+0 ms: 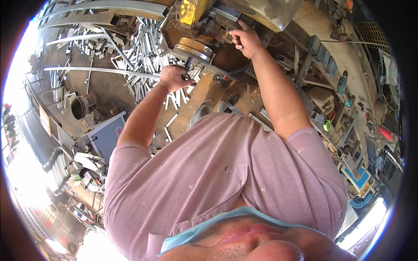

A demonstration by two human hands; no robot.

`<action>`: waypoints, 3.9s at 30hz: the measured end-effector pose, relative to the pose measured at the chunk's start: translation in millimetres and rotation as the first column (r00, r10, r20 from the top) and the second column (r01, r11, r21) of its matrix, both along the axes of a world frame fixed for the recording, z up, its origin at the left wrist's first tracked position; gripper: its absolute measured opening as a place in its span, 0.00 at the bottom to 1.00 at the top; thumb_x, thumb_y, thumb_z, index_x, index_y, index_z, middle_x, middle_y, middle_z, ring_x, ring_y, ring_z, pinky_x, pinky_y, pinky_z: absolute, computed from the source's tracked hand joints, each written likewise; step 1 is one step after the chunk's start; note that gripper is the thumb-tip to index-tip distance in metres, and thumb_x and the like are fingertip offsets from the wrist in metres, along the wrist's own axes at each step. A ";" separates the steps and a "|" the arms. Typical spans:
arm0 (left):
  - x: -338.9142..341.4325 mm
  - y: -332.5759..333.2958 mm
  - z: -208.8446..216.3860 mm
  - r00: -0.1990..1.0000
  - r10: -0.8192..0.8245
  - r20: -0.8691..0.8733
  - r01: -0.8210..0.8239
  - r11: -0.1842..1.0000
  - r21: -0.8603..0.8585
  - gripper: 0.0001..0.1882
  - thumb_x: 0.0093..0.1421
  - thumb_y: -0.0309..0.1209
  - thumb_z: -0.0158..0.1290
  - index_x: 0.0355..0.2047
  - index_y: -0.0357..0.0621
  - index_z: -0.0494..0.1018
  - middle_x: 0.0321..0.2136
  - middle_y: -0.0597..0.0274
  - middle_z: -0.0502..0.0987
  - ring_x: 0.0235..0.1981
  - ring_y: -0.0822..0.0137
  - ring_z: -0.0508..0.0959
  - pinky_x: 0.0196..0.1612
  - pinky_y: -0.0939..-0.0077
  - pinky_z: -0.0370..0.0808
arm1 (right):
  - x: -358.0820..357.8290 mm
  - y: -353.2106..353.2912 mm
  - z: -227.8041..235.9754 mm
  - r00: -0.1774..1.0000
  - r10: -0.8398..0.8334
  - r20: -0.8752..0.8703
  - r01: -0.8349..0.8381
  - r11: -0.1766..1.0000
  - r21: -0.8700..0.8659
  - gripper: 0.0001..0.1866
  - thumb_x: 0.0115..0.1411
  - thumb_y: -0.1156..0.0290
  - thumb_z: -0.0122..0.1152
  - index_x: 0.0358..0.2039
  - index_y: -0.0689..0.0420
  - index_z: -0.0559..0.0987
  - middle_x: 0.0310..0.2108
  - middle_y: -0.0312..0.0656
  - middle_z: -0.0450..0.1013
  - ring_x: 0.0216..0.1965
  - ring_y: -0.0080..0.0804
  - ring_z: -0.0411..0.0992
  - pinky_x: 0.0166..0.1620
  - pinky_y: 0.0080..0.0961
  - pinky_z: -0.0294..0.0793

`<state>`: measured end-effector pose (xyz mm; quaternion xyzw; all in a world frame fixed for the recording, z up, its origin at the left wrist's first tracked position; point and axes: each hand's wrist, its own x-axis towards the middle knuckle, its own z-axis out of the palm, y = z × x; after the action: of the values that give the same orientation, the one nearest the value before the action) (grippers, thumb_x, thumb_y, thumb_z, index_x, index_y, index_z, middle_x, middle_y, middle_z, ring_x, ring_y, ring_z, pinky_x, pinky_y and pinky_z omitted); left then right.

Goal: The person measures a metal bar with a tape measure, then repeatedly cuts it using a chop saw. After each cut, the person places the cut piece on a nearby table and continues cutting the remaining bar until several pieces are produced.

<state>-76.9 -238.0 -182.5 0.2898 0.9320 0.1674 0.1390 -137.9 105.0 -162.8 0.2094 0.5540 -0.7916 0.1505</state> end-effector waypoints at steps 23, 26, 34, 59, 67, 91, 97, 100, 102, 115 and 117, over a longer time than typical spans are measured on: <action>-21.1 -35.8 -27.9 0.858 0.243 0.453 -0.368 0.906 0.211 0.22 0.52 0.44 0.71 0.19 0.37 0.78 0.12 0.62 0.70 0.17 0.71 0.67 0.23 0.67 0.67 | 1.0 3.3 -5.6 1.000 0.011 -0.019 -0.011 1.000 0.004 0.52 0.58 0.81 0.65 0.79 0.58 0.47 0.29 0.40 0.73 0.23 0.24 0.65 0.22 0.23 0.57; -11.6 -21.6 -15.9 0.887 0.310 0.343 -0.362 0.927 0.098 0.23 0.51 0.50 0.70 0.20 0.41 0.80 0.14 0.58 0.77 0.17 0.61 0.76 0.26 0.63 0.73 | 1.1 3.0 -3.6 1.000 0.011 -0.020 -0.010 1.000 0.016 0.52 0.58 0.81 0.65 0.79 0.58 0.48 0.29 0.40 0.73 0.23 0.24 0.65 0.22 0.23 0.57; 36.4 54.6 7.6 0.991 0.122 -0.045 -0.130 0.908 -0.399 0.19 0.67 0.48 0.48 0.38 0.53 0.86 0.43 0.59 0.84 0.49 0.59 0.81 0.59 0.54 0.69 | 3.0 1.4 -0.1 1.000 0.012 -0.006 -0.011 0.999 0.039 0.50 0.60 0.79 0.63 0.79 0.55 0.49 0.29 0.37 0.70 0.24 0.23 0.65 0.22 0.20 0.56; 34.3 54.1 7.8 0.988 0.151 0.016 -0.132 0.906 -0.403 0.20 0.65 0.46 0.48 0.43 0.51 0.84 0.48 0.56 0.83 0.54 0.56 0.81 0.60 0.54 0.69 | -29.0 7.7 -0.9 0.858 -0.455 0.237 0.508 0.817 -0.273 0.05 0.71 0.72 0.58 0.39 0.55 0.71 0.23 0.34 0.64 0.21 0.26 0.60 0.21 0.25 0.53; 37.0 52.0 4.6 0.988 0.137 -0.067 -0.151 0.932 -0.331 0.16 0.63 0.43 0.51 0.37 0.51 0.84 0.43 0.59 0.85 0.49 0.56 0.83 0.55 0.56 0.71 | -34.5 4.5 -6.3 0.894 -0.371 0.250 0.435 0.853 -0.287 0.07 0.71 0.72 0.58 0.37 0.53 0.69 0.23 0.34 0.63 0.21 0.26 0.59 0.22 0.25 0.54; 28.3 52.3 22.3 0.998 0.056 0.001 -0.051 0.910 -0.411 0.20 0.63 0.53 0.53 0.37 0.54 0.85 0.41 0.60 0.86 0.45 0.61 0.84 0.53 0.58 0.76 | -5.0 -15.6 -8.3 0.981 -0.193 0.036 0.195 0.978 -0.078 0.14 0.65 0.74 0.61 0.51 0.49 0.75 0.25 0.32 0.66 0.23 0.21 0.63 0.21 0.19 0.55; -6.3 -19.1 -20.1 0.908 0.295 0.297 -0.305 0.952 -0.013 0.16 0.58 0.44 0.61 0.29 0.43 0.84 0.26 0.58 0.83 0.27 0.62 0.82 0.36 0.66 0.79 | -0.8 -11.2 -7.5 0.998 -0.065 -0.026 0.065 0.998 -0.001 0.37 0.64 0.76 0.60 0.72 0.54 0.57 0.23 0.35 0.67 0.21 0.23 0.61 0.21 0.22 0.54; -27.1 -52.4 -60.2 0.700 0.272 0.661 -0.600 0.726 0.336 0.06 0.55 0.27 0.64 0.25 0.36 0.80 0.23 0.61 0.80 0.21 0.70 0.76 0.28 0.75 0.72 | 1.2 -8.1 -5.3 0.999 -0.036 -0.034 0.036 0.999 0.023 0.47 0.64 0.77 0.60 0.79 0.56 0.48 0.21 0.36 0.67 0.20 0.24 0.60 0.22 0.24 0.54; -25.7 -60.3 -83.9 0.566 0.186 0.803 -0.767 0.475 0.431 0.06 0.57 0.25 0.62 0.26 0.35 0.79 0.23 0.64 0.78 0.24 0.73 0.74 0.30 0.74 0.70 | 1.2 -6.7 -4.6 0.999 -0.044 -0.022 0.045 0.998 0.039 0.46 0.64 0.76 0.60 0.79 0.54 0.49 0.22 0.36 0.67 0.21 0.23 0.61 0.21 0.23 0.54; -71.9 -56.0 -62.0 0.625 0.656 0.424 -0.759 0.638 0.131 0.14 0.62 0.42 0.66 0.32 0.42 0.84 0.29 0.57 0.85 0.30 0.66 0.80 0.37 0.66 0.76 | 4.4 -9.6 -2.3 0.999 -0.021 -0.046 0.023 0.998 0.053 0.48 0.64 0.77 0.60 0.79 0.56 0.46 0.19 0.35 0.65 0.19 0.24 0.59 0.22 0.24 0.53; -116.3 -38.9 -29.7 0.685 0.702 0.195 -0.726 0.636 0.263 0.21 0.61 0.48 0.64 0.28 0.39 0.84 0.23 0.55 0.84 0.24 0.59 0.80 0.35 0.57 0.76 | 6.1 -9.1 -0.4 0.998 -0.020 -0.060 0.022 0.999 0.037 0.48 0.64 0.77 0.60 0.79 0.56 0.46 0.20 0.35 0.65 0.19 0.24 0.59 0.22 0.25 0.54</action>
<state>-193.2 -276.9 -212.3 -0.0902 0.9244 0.3676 0.0473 -131.8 95.8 -163.2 0.1943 0.5709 -0.7884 0.1215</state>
